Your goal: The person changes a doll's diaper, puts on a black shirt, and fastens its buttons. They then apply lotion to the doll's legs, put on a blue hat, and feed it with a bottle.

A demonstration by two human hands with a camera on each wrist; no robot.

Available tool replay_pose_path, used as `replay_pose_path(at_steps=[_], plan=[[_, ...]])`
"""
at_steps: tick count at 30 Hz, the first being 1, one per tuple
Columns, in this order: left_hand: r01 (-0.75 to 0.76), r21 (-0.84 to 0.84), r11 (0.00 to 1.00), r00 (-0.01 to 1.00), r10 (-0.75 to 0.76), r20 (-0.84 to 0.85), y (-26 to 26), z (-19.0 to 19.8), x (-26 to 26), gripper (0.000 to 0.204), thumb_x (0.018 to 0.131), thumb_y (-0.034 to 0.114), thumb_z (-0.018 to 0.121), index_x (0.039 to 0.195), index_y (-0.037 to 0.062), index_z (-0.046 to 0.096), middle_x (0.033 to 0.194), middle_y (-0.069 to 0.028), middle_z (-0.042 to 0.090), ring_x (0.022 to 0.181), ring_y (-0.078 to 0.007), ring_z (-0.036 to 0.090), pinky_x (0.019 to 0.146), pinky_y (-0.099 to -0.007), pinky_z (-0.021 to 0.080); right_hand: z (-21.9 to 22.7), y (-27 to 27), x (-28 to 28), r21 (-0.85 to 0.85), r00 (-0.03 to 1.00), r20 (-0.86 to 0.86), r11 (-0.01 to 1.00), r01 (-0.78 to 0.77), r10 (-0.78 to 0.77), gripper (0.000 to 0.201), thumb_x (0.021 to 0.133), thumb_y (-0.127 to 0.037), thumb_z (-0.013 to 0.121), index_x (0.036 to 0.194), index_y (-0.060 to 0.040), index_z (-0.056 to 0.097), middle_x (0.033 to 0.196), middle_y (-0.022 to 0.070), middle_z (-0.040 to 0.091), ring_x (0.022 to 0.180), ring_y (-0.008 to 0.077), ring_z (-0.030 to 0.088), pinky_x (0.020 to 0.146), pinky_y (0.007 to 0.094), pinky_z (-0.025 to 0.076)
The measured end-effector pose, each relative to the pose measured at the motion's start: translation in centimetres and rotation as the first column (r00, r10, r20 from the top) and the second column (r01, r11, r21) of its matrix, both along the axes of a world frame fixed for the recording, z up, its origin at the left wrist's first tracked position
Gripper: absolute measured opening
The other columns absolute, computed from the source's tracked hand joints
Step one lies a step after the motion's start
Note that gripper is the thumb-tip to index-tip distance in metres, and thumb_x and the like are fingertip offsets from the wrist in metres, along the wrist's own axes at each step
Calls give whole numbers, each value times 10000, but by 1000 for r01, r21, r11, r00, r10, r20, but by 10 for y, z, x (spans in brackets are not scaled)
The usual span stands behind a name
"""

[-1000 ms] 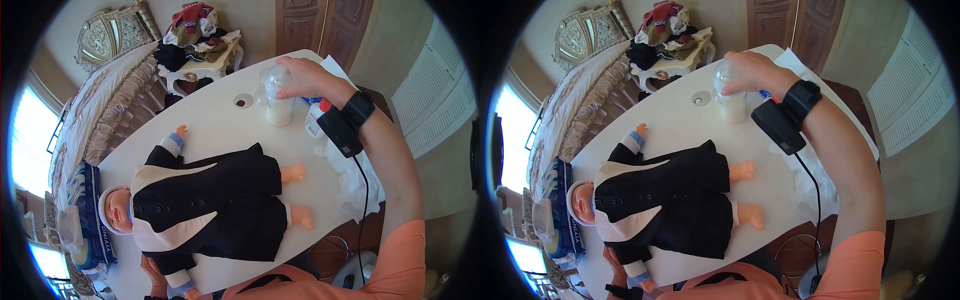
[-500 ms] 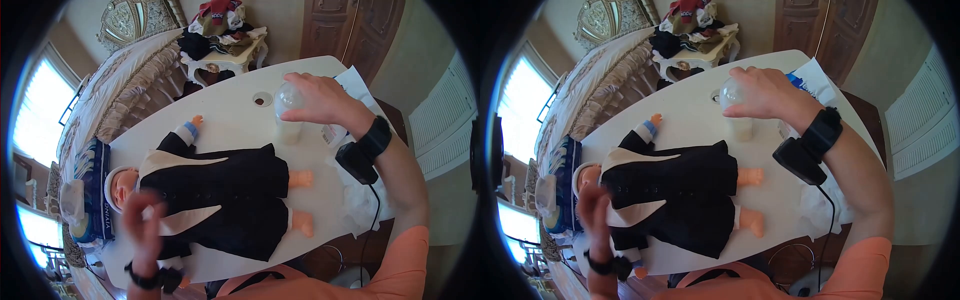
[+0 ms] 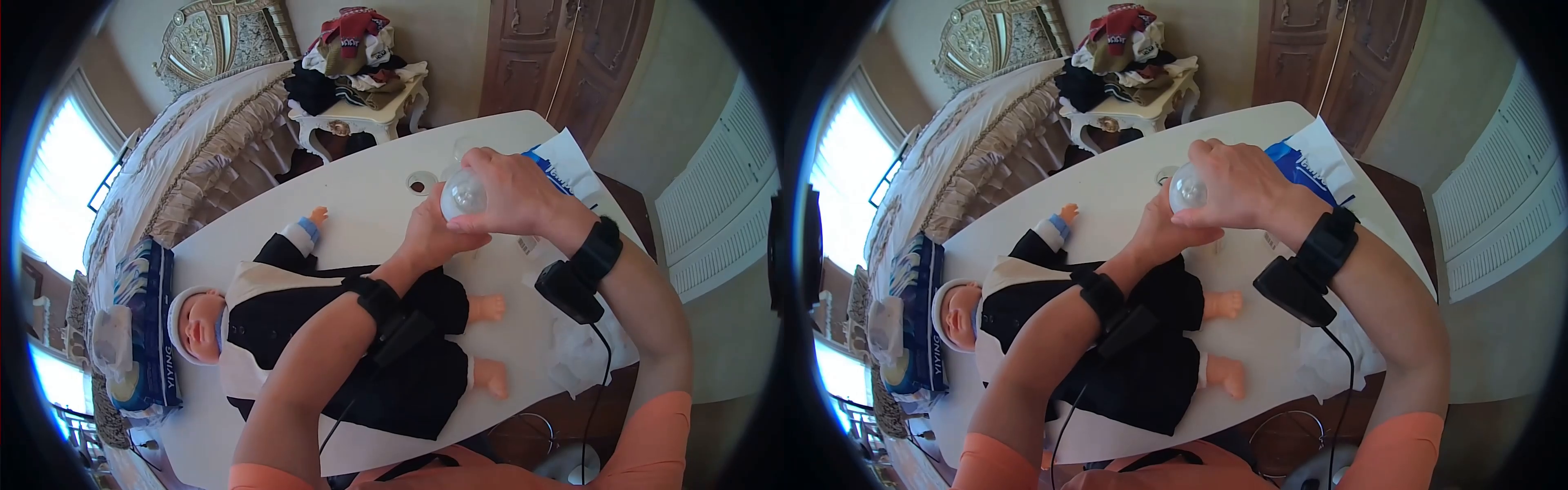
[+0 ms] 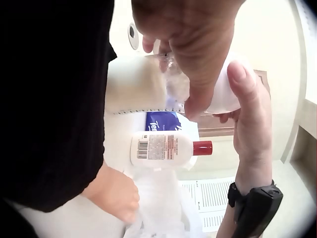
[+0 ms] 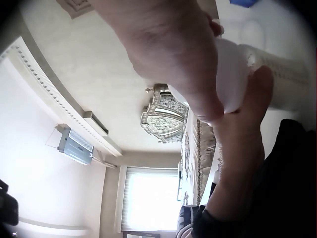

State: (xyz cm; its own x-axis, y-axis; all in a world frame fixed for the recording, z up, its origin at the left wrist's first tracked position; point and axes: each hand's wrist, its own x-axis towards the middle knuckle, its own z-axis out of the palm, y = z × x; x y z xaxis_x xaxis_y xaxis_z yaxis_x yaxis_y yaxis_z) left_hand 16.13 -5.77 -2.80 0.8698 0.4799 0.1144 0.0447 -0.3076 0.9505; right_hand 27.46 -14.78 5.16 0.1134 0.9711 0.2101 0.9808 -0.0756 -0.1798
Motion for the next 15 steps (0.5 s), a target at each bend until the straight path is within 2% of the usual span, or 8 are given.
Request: replay_pose_path(at_steps=[2,4,6,7,9,10,12,15], plan=[[-53,29,998,998,54,-16,-2,2,-3,724,541,218,773,1130,14,404,1001,-81,571,939,-174,551,824,-296,429,1,-1,8,38,997,-14,996,-75,75,609,567,-433,684,942,8,494,892,174,567,795,316,574,698,363,452],[20,-27,999,993,-17,117,0,0,-2,737,534,226,776,1138,25,404,1005,-86,570,936,-174,553,824,-292,430,10,0,6,74,988,-26,986,-149,151,630,573,-444,678,963,14,493,896,179,572,806,324,572,711,369,451],[9,-17,1000,993,-7,120,0,-3,-1,750,531,234,777,1145,29,398,1006,-89,571,937,-179,555,824,-294,430,23,0,6,225,964,5,940,-258,264,624,582,-432,681,1008,-14,498,935,160,575,844,311,571,728,366,451],[1,-2,1000,994,-1,112,-1,-4,-2,763,529,242,777,1153,33,392,1007,-92,572,939,-185,557,824,-295,430,28,3,11,224,965,-1,941,-255,262,624,582,-432,681,1008,-14,498,935,160,575,844,311,571,728,366,451],[-14,20,1000,996,12,84,-2,-4,-4,745,544,207,772,1155,22,388,1018,-85,559,956,-175,539,842,-295,416,42,14,31,146,997,-27,987,-63,67,632,593,-421,684,1055,-32,498,998,155,565,889,307,564,753,370,448],[-33,46,998,998,30,62,-2,-4,-4,729,559,172,767,1157,10,383,1028,-79,547,973,-165,521,860,-295,403,44,18,42,148,998,-24,987,-59,63,632,593,-421,684,1055,-32,498,998,155,565,889,307,564,753,370,448],[-25,39,999,997,22,71,-2,-7,-3,736,559,180,769,1157,2,379,1036,-84,544,984,-166,517,867,-295,397,38,29,62,68,993,27,991,115,-117,613,610,-363,705,1086,-52,478,1026,140,550,924,306,546,790,363,437],[-19,50,999,996,14,90,-1,-10,-4,759,550,215,769,1163,16,368,1027,-104,554,977,-202,535,852,-303,409,18,43,70,-45,972,152,981,190,-181,627,614,-364,706,1113,-63,475,1060,143,536,956,306,536,809,372,431]])
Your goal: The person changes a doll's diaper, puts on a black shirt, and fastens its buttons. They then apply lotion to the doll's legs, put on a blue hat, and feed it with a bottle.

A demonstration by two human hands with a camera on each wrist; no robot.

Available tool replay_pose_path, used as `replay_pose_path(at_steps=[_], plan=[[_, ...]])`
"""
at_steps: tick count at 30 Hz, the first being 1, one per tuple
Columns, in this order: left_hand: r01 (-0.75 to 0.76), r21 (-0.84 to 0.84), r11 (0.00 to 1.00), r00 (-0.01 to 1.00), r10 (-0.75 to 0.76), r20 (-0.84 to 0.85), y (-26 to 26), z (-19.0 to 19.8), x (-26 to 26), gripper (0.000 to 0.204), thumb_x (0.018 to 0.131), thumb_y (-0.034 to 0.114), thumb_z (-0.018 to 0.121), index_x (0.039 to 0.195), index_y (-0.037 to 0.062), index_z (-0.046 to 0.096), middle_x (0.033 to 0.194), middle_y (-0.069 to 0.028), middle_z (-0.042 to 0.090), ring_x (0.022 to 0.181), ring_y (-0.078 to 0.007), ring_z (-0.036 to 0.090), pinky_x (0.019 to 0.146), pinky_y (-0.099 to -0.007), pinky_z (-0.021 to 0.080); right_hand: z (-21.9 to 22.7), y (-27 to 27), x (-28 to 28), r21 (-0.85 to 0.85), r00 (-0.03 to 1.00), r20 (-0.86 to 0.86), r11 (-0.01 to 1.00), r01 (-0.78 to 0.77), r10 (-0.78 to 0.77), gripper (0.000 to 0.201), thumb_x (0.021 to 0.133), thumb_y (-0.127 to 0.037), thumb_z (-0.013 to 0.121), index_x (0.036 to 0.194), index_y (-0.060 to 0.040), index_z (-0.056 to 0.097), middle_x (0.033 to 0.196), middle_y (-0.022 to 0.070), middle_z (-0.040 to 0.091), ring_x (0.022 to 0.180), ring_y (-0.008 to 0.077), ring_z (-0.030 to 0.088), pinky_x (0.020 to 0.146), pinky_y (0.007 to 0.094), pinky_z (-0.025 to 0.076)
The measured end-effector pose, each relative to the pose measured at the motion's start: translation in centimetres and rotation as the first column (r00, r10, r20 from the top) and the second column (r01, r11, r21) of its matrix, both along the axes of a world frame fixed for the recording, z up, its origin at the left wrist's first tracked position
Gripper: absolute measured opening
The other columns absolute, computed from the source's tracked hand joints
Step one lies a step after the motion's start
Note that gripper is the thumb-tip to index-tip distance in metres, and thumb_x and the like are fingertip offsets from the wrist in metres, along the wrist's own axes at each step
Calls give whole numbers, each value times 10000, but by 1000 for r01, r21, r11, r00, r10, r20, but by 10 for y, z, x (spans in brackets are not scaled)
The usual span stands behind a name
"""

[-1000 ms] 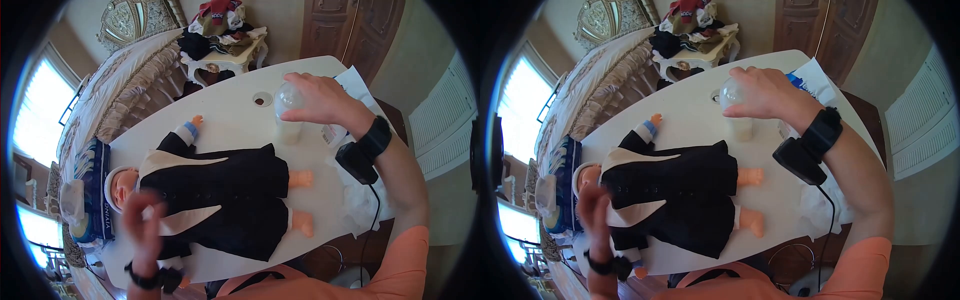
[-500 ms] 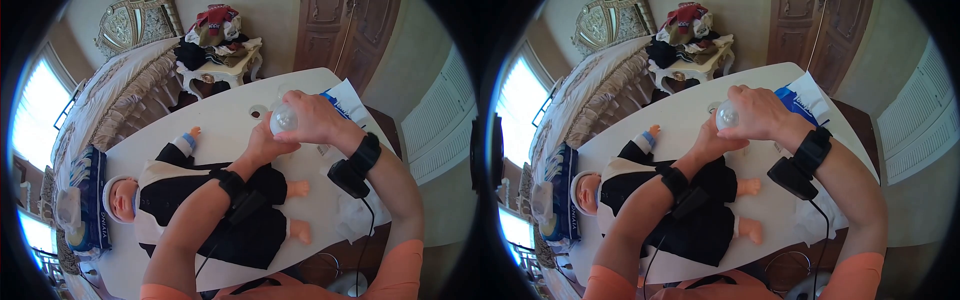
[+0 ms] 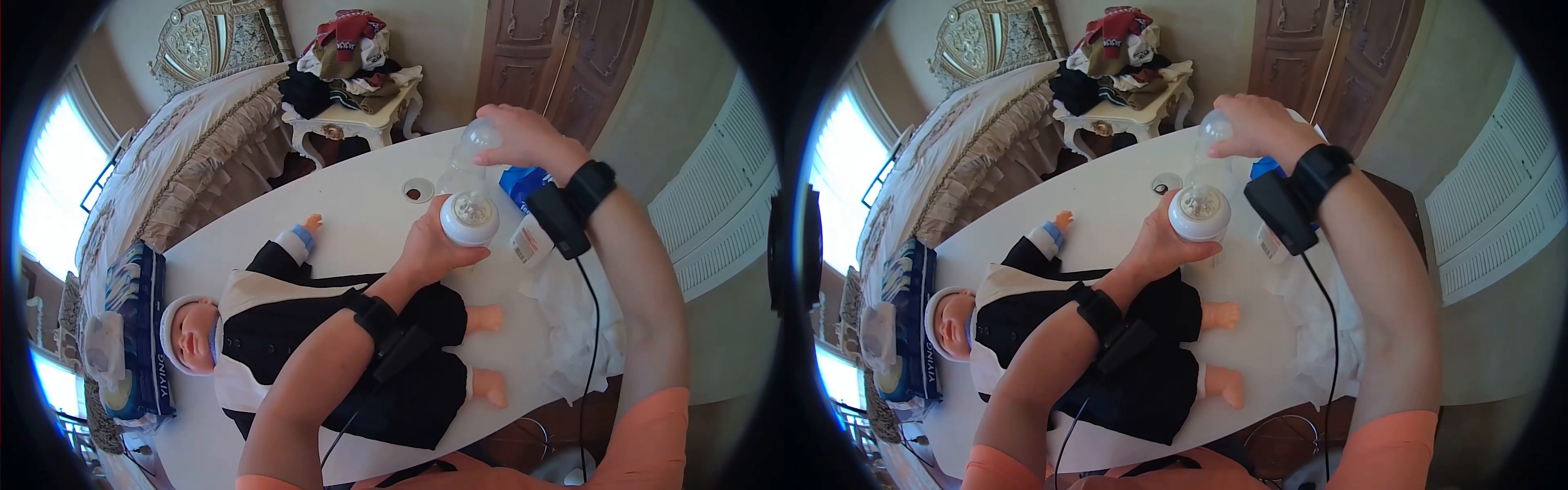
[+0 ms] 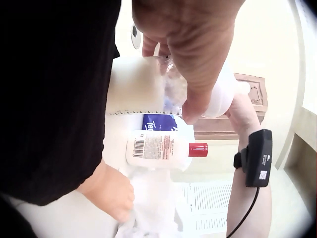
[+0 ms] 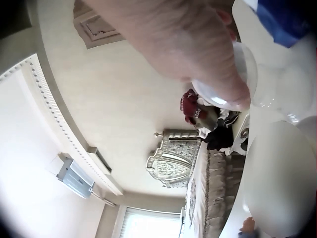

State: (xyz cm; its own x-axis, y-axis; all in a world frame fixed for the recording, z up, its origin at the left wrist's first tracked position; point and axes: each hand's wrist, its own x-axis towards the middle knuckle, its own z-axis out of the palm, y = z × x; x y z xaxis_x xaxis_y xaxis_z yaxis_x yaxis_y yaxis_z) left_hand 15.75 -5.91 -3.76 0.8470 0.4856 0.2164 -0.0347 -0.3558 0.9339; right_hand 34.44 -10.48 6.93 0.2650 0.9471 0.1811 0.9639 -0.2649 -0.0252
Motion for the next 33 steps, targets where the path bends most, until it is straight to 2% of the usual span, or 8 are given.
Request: replay_pose_path(at_steps=[13,16,20,22,25,29,31,33], plan=[[9,21,1000,999,-8,-34,0,4,-5,825,538,226,789,1197,2,345,1056,-121,543,1007,-205,524,869,-307,402,-35,29,5,-234,999,-46,972,-7,-4,749,620,-340,707,1226,-36,390,1162,190,472,1057,312,481,889,358,387],[-22,85,996,999,19,36,0,-3,-3,772,540,228,779,1171,56,367,1035,-131,561,992,-268,543,851,-336,419,-17,16,7,-22,998,-60,999,-24,22,651,681,-322,665,1198,-14,418,1104,198,517,995,314,518,840,355,415],[9,34,999,990,-13,142,0,-6,-3,762,549,225,774,1173,60,370,1041,-127,561,1001,-257,541,856,-329,417,17,-18,-14,2,981,-196,1000,-12,12,456,737,-255,627,1092,5,507,972,167,580,830,247,581,732,320,459],[58,-53,997,996,-54,77,0,-4,-4,788,557,199,787,1193,3,366,1087,-103,529,1027,-184,506,879,-311,396,22,-40,-31,181,932,-335,980,-82,140,336,751,-251,594,948,20,574,832,164,612,764,281,596,681,323,464],[30,-6,1000,999,-30,15,1,3,-3,729,564,179,781,1156,-7,398,1059,-107,535,1002,-182,516,868,-304,403,24,-77,-69,145,889,-454,989,3,63,255,769,-187,572,901,31,583,755,155,611,711,249,602,665,298,467],[-151,-8,989,985,151,84,-1,24,-12,713,538,216,774,1120,3,421,1016,-128,566,958,-221,556,838,-316,427,-11,-110,-102,273,834,-535,962,18,136,270,789,-180,564,969,21,561,842,140,608,775,209,590,675,300,467],[-21,-161,987,972,58,227,-7,52,-27,704,545,221,774,1111,-13,427,1005,-126,565,945,-203,553,829,-306,429,-34,-118,-116,479,724,-650,864,154,232,340,802,-205,570,1059,10,515,1001,124,571,873,195,557,722,312,457],[25,-136,990,950,19,311,-18,76,-49,711,549,222,780,1112,-21,420,1014,-113,551,945,-180,537,830,-295,424,-43,-124,-135,459,613,-752,860,223,243,447,832,-288,545,1175,-27,426,1132,109,502,959,208,522,773,331,440]])
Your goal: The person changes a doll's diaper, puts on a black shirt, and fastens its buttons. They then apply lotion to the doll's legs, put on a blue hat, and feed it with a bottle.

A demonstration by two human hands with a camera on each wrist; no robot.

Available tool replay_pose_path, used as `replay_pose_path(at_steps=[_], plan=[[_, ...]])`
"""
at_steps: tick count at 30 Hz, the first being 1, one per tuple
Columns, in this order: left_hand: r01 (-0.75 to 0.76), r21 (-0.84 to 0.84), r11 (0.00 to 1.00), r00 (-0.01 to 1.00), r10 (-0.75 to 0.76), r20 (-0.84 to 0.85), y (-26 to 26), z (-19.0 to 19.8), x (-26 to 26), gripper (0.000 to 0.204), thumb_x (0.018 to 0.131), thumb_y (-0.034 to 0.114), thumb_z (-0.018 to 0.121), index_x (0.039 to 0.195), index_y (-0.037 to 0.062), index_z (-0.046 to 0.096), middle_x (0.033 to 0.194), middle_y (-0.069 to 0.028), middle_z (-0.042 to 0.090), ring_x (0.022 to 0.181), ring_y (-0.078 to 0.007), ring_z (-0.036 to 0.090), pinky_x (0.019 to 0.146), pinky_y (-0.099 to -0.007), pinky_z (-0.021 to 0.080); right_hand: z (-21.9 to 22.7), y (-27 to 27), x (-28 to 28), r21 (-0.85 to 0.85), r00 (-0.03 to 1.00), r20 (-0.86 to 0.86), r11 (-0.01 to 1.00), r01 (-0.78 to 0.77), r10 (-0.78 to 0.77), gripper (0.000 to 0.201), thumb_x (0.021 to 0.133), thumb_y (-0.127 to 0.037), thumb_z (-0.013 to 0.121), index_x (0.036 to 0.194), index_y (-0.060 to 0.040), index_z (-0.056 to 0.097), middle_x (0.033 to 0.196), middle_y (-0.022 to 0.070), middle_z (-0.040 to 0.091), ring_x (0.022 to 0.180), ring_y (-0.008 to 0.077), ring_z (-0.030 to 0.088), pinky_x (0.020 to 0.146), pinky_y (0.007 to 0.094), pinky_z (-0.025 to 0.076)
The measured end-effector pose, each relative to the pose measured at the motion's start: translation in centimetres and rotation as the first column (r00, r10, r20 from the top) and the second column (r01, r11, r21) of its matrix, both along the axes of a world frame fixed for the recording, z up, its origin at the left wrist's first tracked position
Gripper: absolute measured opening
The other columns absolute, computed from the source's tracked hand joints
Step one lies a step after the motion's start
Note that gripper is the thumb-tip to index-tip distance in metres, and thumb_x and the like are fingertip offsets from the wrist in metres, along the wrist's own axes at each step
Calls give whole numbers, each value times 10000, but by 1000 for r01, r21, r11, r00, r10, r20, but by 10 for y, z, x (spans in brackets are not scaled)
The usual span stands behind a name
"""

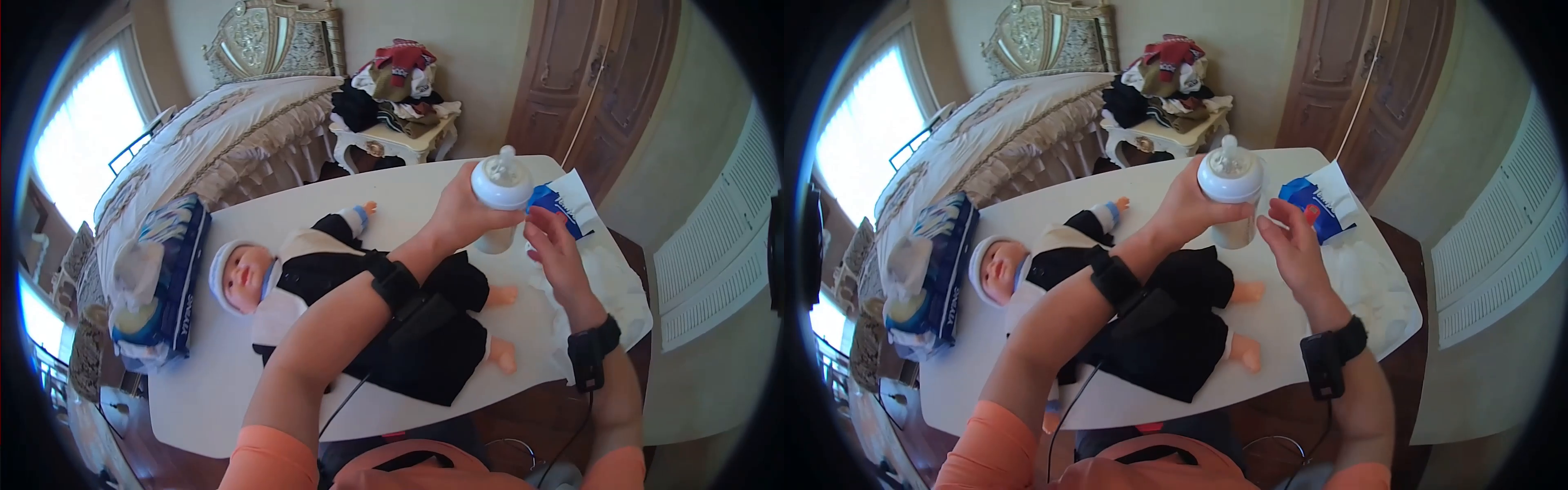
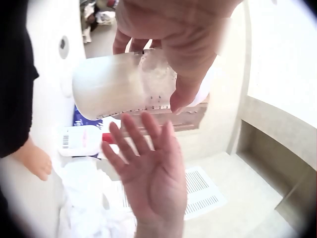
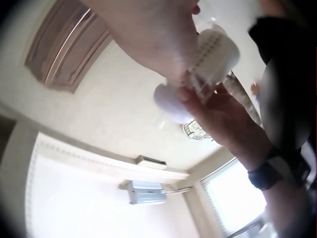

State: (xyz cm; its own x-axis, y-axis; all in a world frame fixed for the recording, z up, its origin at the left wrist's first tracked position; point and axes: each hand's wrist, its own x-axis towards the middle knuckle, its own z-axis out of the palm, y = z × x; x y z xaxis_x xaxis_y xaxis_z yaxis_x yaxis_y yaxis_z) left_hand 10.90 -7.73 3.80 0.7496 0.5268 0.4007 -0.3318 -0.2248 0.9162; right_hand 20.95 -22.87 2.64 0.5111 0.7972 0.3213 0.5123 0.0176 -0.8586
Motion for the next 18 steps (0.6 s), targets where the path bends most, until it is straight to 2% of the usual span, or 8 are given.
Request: replay_pose_path(at_steps=[2,3,4,7,12,14,16,18], plan=[[37,89,995,991,-48,128,-14,21,-27,681,577,172,792,1114,-1,411,1008,-72,544,954,-148,519,844,-304,418,2,0,-34,158,714,-695,987,42,81,508,849,-376,503,1223,-59,368,1155,111,477,986,221,514,806,351,428],[41,65,997,992,-49,115,-23,31,-44,689,580,176,794,1122,12,402,1013,-63,538,947,-141,516,850,-300,413,2,1,-48,255,594,-767,965,-64,242,562,855,-473,431,1251,-89,323,1179,113,451,1029,242,495,813,387,440],[27,67,997,993,-35,116,-31,33,-58,689,580,176,794,1122,12,402,1013,-63,538,947,-141,516,850,-300,413,0,2,-62,256,591,-766,964,-78,251,562,855,-473,431,1251,-89,323,1179,113,451,1029,242,495,813,387,440],[-16,33,999,986,10,168,-53,37,-103,683,569,205,761,1112,-8,406,1024,-96,528,962,-173,518,850,-295,408,-8,11,-104,593,98,-790,795,-127,605,551,841,-505,418,1217,-104,382,1205,108,448,1076,253,473,865,408,433],[-120,135,984,985,100,143,-66,18,-166,773,541,217,769,1153,-33,369,1059,-140,517,995,-217,512,871,-302,399,-33,15,-160,638,-114,-770,763,-103,628,489,838,-469,432,1169,-108,426,1135,56,514,1009,205,529,789,357,490],[-244,477,844,969,235,81,-72,12,-199,864,585,249,780,1235,-45,292,1114,-124,512,1013,-189,512,885,-280,381,-39,18,-171,702,-126,-709,678,-218,694,474,836,-443,450,1174,-112,426,1132,50,517,996,210,535,757,325,504],[-337,442,832,938,336,83,-68,4,-239,602,675,192,713,1150,-50,433,1066,-155,546,1005,-202,523,876,-278,385,-29,21,-182,658,-132,-753,730,-186,645,494,818,-419,492,1175,-84,423,1132,90,494,990,238,520,718,319,517],[-431,248,868,880,465,-96,-59,4,-290,185,807,103,567,905,-53,589,836,-116,617,842,-154,574,777,-258,428,-33,27,-170,729,-414,-672,647,-224,614,573,805,-473,474,1180,-44,419,1106,174,471,934,308,515,670,341,531]])
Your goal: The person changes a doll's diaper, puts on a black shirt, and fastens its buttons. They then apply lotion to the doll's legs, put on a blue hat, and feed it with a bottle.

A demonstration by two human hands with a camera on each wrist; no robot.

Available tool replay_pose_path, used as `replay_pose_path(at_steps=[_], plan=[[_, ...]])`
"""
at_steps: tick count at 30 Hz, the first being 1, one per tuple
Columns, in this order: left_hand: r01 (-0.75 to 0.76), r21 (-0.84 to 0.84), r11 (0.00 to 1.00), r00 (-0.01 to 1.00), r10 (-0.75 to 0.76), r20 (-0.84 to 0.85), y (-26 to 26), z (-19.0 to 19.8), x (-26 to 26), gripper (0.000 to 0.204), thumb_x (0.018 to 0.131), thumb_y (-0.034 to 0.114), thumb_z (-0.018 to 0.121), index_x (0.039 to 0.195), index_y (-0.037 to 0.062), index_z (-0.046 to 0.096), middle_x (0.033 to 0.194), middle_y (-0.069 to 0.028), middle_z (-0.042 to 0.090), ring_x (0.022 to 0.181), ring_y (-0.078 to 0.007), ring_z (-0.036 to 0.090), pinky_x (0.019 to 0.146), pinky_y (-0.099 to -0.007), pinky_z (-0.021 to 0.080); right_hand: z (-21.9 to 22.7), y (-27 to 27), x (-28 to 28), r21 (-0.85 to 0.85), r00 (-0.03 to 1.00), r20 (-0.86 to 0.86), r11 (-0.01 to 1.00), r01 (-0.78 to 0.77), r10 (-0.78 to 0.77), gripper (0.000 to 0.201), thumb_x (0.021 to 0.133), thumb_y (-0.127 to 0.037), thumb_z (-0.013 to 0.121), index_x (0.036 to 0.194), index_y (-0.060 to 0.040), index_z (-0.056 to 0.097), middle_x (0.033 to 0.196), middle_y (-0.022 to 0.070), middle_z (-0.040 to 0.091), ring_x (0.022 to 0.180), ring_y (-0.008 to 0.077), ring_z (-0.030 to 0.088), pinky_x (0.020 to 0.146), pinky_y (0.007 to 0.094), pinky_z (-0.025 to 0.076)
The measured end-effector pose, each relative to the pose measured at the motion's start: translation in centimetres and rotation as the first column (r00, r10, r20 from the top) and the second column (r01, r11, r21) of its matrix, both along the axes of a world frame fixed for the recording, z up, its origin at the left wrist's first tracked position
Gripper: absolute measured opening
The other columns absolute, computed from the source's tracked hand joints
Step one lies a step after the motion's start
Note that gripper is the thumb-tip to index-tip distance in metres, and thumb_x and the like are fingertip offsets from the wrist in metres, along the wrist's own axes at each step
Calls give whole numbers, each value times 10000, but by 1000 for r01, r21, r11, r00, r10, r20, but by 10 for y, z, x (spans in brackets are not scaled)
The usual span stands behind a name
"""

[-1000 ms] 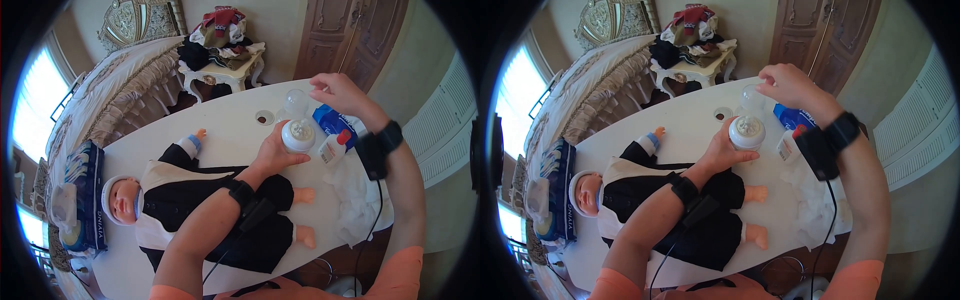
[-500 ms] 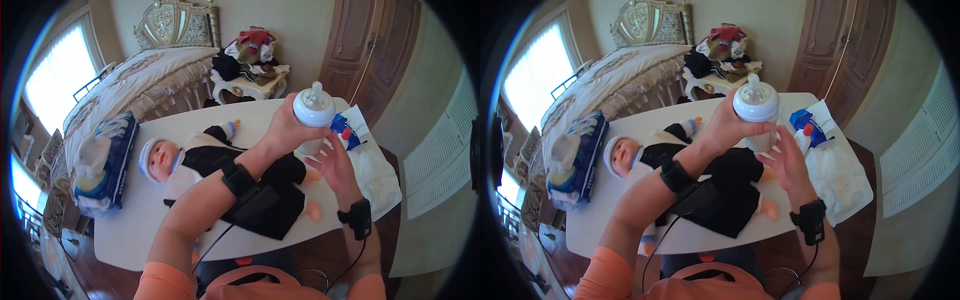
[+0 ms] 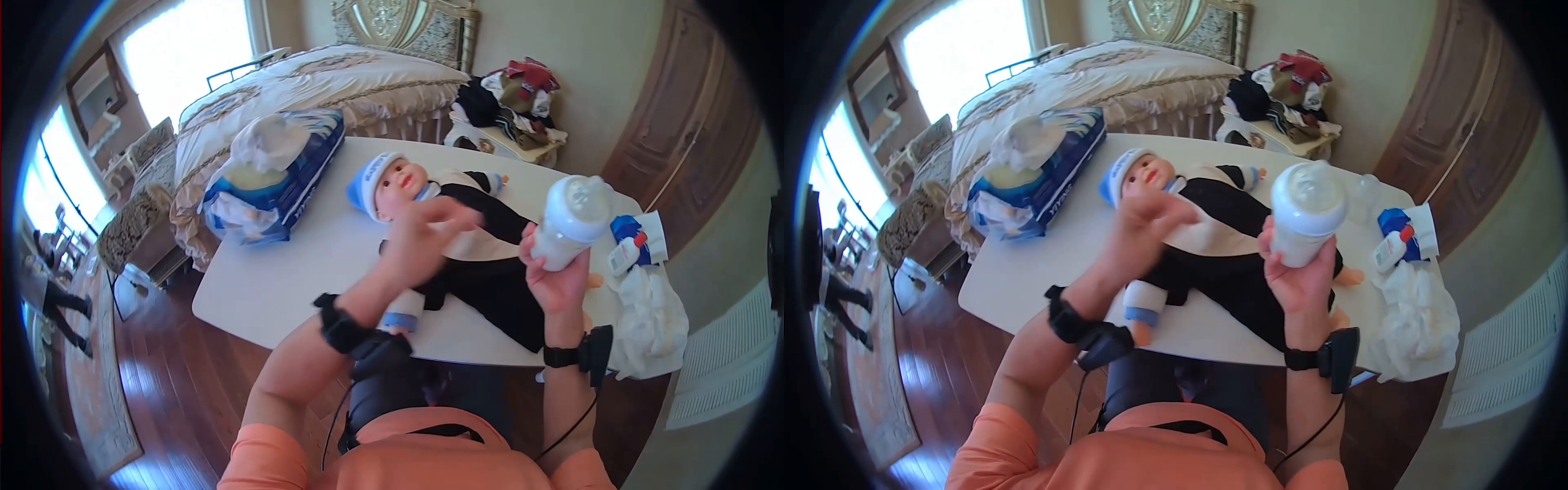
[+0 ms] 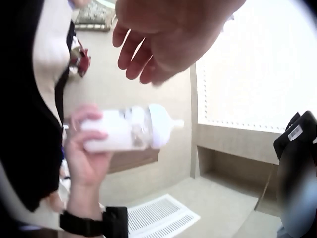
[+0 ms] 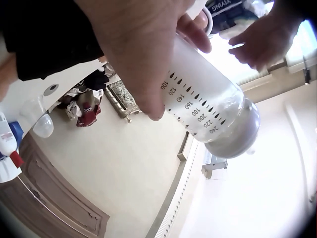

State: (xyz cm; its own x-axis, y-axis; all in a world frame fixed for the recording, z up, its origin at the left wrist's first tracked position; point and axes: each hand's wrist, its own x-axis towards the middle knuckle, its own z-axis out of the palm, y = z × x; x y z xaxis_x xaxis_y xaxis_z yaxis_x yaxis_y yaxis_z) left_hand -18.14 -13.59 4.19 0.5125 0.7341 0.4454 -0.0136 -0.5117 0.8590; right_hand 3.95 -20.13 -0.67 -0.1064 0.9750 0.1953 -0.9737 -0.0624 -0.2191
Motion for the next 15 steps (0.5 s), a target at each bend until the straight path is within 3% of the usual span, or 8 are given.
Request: replay_pose_path(at_steps=[2,4,6,7,9,10,12,15], plan=[[-131,-292,948,938,213,274,30,-47,-38,198,861,176,507,828,1,593,747,-62,605,717,-137,574,702,-241,438,1,6,6,-37,997,40,998,60,-59,591,780,-473,514,1171,-40,421,1094,184,456,941,299,508,653,343,530],[-263,-565,782,881,433,189,50,-79,-70,309,897,277,421,893,19,591,817,-83,615,790,-147,572,739,-266,421,2,11,13,-78,996,55,994,78,-74,577,785,-479,502,1160,-46,434,1083,193,464,917,294,523,644,339,528],[-160,-755,636,839,491,236,62,-106,-81,442,899,360,375,1032,-36,517,991,-158,569,951,-202,532,828,-333,390,1,20,23,-103,992,96,991,90,-80,567,788,-479,496,1154,-50,441,1075,192,472,901,292,531,640,336,526],[-167,-760,628,832,503,233,67,-115,-82,442,899,360,375,1032,-36,517,991,-158,569,951,-202,532,828,-333,390,0,25,27,-116,986,131,986,120,-105,558,791,-480,490,1148,-54,448,1067,192,479,884,290,540,635,333,524],[113,-919,379,787,530,315,79,-125,-74,568,904,409,312,1209,-69,346,1177,-231,451,1096,-298,449,937,-393,326,3,35,35,-130,977,176,981,143,-119,555,791,-479,490,1145,-54,452,1058,189,487,871,288,545,633,328,523],[116,-918,380,781,536,321,86,-127,-68,568,904,409,312,1209,-69,346,1177,-231,451,1096,-298,449,937,-393,326,6,42,40,-136,965,218,975,177,-145,552,790,-479,491,1141,-53,456,1049,186,494,859,287,551,630,323,521],[362,-887,289,707,535,463,97,-127,-57,687,893,474,279,1269,-97,209,1260,-268,355,1165,-369,367,999,-425,264,10,55,46,-145,956,250,971,190,-150,566,799,-494,459,1138,-40,453,1033,185,504,839,275,555,635,327,521],[512,-812,282,681,443,583,101,-127,-45,803,853,574,254,1268,-111,214,1291,-260,322,1212,-337,316,1025,-407,224,8,79,58,-88,855,453,942,324,-252,594,820,-515,372,1139,-19,444,1002,177,521,778,244,567,681,379,506]])
